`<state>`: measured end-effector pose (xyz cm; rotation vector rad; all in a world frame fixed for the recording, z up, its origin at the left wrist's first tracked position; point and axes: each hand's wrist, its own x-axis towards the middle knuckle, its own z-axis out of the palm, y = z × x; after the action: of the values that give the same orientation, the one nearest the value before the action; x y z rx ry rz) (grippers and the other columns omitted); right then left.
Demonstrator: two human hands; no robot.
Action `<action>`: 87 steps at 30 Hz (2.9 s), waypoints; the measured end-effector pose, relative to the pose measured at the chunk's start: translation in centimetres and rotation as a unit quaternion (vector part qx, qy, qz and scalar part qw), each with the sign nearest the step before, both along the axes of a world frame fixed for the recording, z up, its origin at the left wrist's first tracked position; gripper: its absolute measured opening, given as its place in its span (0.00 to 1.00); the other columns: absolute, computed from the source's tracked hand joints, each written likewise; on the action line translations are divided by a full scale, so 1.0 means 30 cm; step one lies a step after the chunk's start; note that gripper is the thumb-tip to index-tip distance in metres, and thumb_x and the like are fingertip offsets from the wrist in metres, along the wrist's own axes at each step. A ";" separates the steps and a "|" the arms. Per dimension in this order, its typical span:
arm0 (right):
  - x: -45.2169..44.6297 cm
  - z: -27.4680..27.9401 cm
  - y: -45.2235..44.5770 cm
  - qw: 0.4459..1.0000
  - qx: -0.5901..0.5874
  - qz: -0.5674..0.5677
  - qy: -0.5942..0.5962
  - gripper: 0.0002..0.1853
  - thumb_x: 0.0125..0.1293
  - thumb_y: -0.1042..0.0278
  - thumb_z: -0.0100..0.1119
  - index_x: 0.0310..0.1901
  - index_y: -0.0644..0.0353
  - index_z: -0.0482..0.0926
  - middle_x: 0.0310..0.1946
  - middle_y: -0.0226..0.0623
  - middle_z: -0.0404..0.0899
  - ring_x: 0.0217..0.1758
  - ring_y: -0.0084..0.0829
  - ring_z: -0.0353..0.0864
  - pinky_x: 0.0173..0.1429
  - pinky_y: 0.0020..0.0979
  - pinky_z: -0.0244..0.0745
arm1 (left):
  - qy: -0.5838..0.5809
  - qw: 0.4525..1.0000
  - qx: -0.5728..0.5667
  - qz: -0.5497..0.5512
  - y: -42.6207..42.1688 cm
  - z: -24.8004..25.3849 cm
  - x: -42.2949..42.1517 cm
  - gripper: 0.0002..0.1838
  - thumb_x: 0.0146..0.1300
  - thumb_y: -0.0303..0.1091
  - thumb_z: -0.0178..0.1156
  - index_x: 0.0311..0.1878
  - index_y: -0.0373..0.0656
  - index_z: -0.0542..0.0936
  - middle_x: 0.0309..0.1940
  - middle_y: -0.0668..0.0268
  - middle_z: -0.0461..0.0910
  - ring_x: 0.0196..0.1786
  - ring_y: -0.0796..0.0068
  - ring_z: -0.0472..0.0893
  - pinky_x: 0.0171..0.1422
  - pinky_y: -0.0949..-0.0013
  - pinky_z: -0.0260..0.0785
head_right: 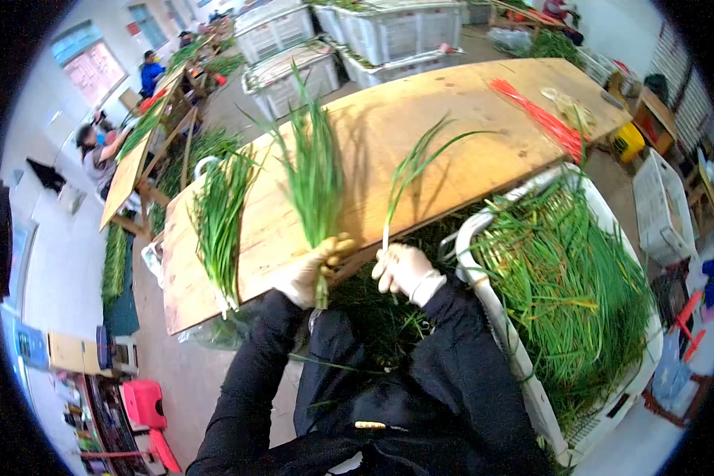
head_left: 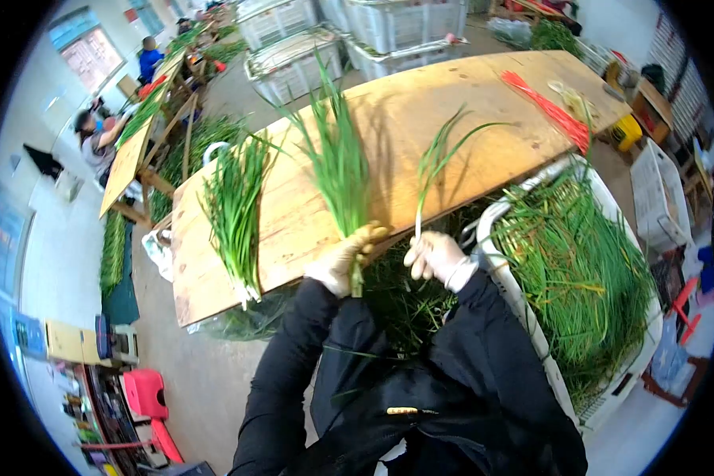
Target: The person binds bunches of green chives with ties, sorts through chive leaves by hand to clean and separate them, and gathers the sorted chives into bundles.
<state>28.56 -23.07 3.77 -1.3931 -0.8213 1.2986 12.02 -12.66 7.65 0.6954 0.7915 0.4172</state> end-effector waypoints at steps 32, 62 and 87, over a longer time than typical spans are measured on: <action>0.099 0.048 -0.431 0.948 0.020 0.106 -0.301 0.08 0.61 0.69 0.48 0.39 0.57 0.77 0.23 0.30 0.77 0.28 0.23 0.76 0.34 0.23 0.71 | 0.617 0.604 0.504 0.030 0.246 -0.040 -0.499 0.66 0.29 0.55 0.71 0.66 0.39 0.38 0.64 0.38 0.35 0.68 0.45 0.40 0.69 0.54 0.37; 1.640 0.056 -0.245 0.676 -0.089 -0.431 -0.591 0.16 0.56 0.56 0.50 0.44 0.51 0.77 0.46 0.41 0.74 0.51 0.36 0.71 0.55 0.33 0.64 | 0.620 0.590 0.517 -0.027 0.389 -0.314 -0.648 0.29 0.62 0.46 0.48 0.61 0.41 0.55 0.30 0.56 0.73 0.22 0.66 0.68 0.25 0.65 0.67; 1.427 0.122 0.188 0.843 -0.015 -0.083 -0.532 0.16 0.53 0.53 0.57 0.37 0.55 0.80 0.37 0.44 0.77 0.42 0.39 0.75 0.48 0.33 0.68 | 0.205 0.379 0.852 -0.298 0.353 0.257 0.708 0.37 0.50 0.37 0.59 0.63 0.38 0.56 0.62 0.53 0.56 0.65 0.53 0.56 0.67 0.58 0.46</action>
<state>71.36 -17.44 7.43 -2.1685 -1.3425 0.2935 33.27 -2.06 15.37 3.0866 0.1503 0.2329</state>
